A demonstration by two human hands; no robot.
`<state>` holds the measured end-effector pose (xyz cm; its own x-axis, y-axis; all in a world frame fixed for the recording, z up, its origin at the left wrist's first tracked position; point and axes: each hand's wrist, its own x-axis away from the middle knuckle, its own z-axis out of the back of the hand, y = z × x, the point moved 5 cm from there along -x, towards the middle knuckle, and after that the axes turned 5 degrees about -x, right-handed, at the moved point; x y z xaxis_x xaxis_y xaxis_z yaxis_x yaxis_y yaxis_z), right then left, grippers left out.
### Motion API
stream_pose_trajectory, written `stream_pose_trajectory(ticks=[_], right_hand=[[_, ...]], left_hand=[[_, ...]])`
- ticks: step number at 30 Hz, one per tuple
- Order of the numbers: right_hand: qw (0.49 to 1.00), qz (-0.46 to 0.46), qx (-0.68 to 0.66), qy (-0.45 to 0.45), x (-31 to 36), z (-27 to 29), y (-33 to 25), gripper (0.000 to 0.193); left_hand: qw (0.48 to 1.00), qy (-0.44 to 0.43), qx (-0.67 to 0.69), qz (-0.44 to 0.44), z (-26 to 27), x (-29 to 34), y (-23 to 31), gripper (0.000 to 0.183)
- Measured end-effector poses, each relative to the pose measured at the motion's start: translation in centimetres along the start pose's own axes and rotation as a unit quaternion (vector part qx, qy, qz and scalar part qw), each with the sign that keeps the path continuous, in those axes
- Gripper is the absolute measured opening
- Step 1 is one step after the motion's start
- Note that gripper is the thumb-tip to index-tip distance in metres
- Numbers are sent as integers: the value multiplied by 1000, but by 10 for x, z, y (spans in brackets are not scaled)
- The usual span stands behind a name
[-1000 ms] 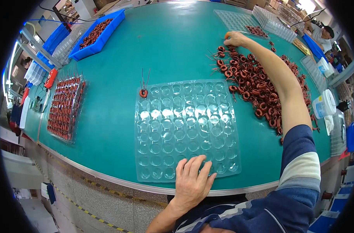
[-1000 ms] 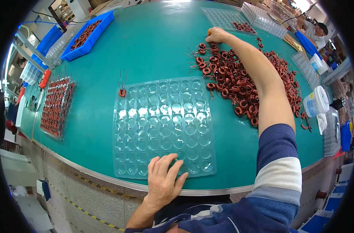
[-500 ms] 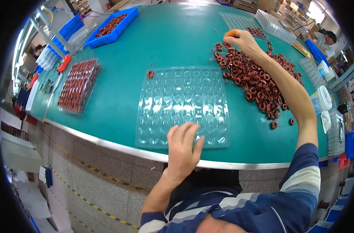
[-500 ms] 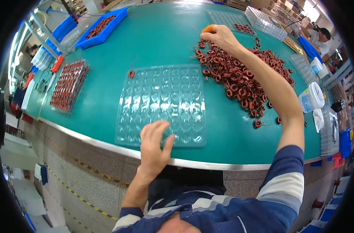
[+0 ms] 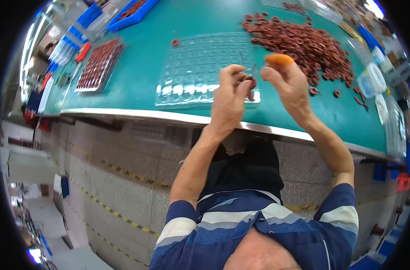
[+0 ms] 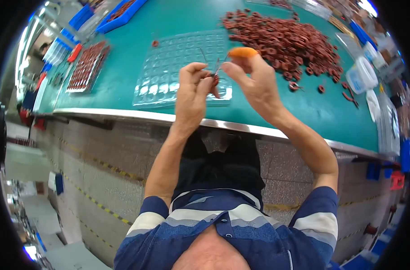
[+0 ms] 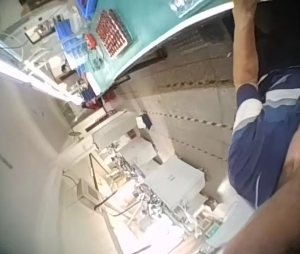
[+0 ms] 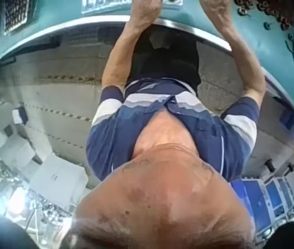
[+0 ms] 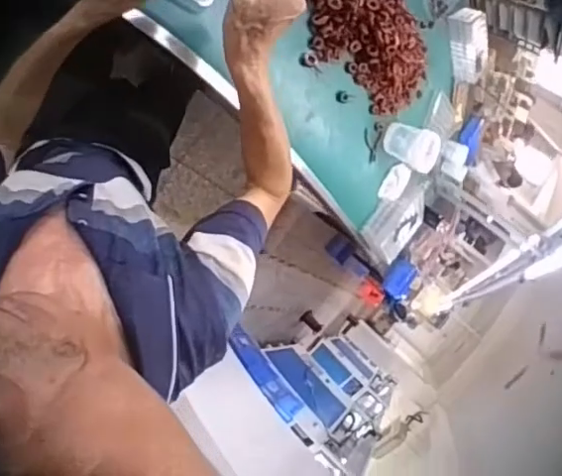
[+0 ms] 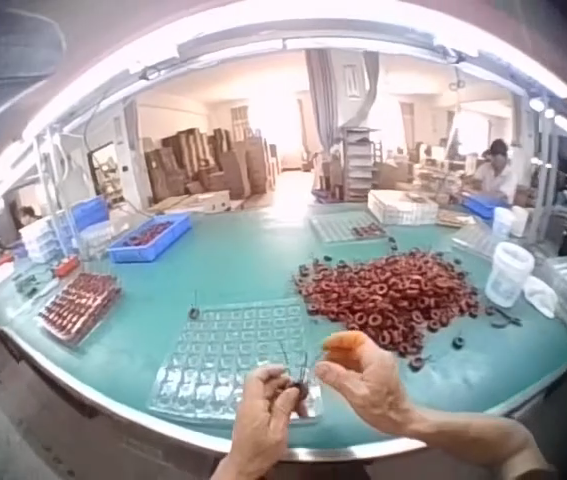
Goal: Straightening the wires on toroidal electronic coils and organizing them into component trays at a factory workstation.
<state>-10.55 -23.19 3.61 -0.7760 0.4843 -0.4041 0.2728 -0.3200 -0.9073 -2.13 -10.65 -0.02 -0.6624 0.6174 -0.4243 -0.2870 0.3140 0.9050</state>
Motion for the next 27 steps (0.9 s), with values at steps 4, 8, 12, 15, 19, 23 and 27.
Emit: stream_pose_trajectory(ticks=[4,8,12,15,19,23,27], right_hand=[[997,1,40,-70,-1,2,-5,54],[993,-65,-10,-101,17,-5,-10,22],[997,-52,-49,-24,31,6,-12,23],[999,-33,-18,-19,37,13,-11,21],[999,-38,-12,-27,39,16,-12,20],[999,5,14,-30,41,16,-9,22],[992,48,107,-55,40,22,-13,20]], left_hand=[[970,-131,-203,-18,0,19,14,24],[987,-143,-77,15,-7,37,15,20],[980,-151,98,87,-31,45,10,27],[973,-148,137,113,-38,45,5,29],[965,-131,171,149,-36,42,6,33],[959,-111,193,174,-34,48,5,32],[966,-94,168,174,-31,52,5,29]])
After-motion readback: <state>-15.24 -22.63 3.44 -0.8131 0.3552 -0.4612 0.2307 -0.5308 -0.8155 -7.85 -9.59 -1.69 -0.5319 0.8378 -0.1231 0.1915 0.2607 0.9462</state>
